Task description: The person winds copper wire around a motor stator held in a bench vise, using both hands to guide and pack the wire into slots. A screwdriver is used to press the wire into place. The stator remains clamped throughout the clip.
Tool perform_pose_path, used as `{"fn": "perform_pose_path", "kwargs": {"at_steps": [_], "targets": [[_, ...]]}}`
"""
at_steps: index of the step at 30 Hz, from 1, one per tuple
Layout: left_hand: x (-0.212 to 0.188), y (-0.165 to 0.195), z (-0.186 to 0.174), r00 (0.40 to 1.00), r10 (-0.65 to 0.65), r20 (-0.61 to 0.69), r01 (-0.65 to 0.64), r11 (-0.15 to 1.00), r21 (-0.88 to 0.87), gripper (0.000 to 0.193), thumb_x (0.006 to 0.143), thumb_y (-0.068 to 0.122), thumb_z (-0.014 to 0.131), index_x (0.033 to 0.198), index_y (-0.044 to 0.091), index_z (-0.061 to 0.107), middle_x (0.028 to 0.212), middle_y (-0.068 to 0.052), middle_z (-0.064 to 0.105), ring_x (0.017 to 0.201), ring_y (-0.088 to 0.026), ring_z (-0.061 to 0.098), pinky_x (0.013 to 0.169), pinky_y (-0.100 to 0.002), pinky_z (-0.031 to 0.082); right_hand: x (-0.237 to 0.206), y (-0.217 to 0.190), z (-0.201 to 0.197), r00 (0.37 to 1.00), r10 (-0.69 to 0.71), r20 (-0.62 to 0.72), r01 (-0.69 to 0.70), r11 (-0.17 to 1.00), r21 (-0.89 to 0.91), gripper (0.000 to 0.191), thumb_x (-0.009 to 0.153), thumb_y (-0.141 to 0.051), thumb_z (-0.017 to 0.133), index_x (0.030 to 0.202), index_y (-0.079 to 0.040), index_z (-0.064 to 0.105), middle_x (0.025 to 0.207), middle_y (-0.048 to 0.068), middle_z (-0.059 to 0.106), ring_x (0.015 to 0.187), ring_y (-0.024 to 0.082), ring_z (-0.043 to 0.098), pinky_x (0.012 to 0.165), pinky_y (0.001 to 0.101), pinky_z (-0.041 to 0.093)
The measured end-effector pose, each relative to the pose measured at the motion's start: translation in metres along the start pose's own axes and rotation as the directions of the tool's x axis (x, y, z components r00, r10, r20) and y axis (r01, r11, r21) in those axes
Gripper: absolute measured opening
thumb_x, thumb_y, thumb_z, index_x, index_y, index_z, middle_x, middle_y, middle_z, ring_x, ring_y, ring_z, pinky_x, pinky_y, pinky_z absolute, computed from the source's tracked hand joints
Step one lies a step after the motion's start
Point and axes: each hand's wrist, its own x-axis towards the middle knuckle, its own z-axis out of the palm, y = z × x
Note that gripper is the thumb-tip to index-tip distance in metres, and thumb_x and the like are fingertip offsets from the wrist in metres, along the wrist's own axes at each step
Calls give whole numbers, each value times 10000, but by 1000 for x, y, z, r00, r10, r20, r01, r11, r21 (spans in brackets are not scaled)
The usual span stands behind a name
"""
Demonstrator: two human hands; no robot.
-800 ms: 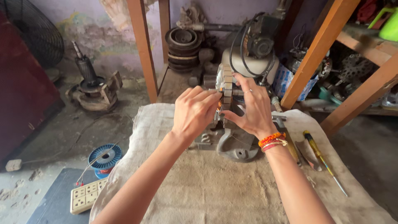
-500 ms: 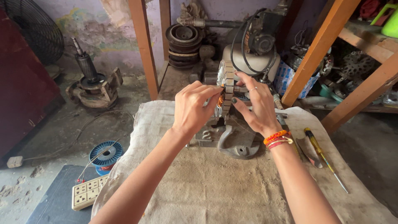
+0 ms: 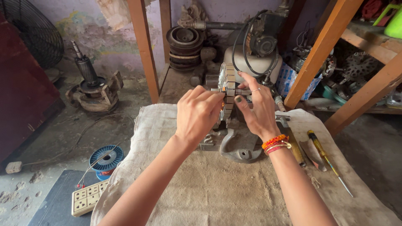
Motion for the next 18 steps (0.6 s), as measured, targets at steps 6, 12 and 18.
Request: {"fn": "perform_pose_path", "kwargs": {"at_steps": [6,12,18], "targets": [[-2,3,1,999,29,39,-31,998,50,144,864,57,730,1002,29,757,977,-32,763,856,-196,652,769,-343,516,0,5,5,998,-39,-43,39,999,-6,529,1155,-393,266,1385,-89,632,1106,133,742,1071,304,673,1054,442,432],[-6,4,-2,981,-185,61,192,969,-155,301,877,70,712,1172,48,769,951,-67,762,809,-203,678,737,-341,553,-2,12,14,992,45,-122,-53,997,-64,354,1104,-176,409,1328,-25,638,1045,158,729,1072,349,662,956,446,503],[0,6,7,847,-503,174,531,774,-346,326,847,112,664,1150,117,784,963,-73,794,713,-176,704,675,-319,575,2,10,19,977,120,-176,-139,986,-95,196,1105,-68,457,1116,13,636,948,210,722,904,390,700,767,462,528]]}}
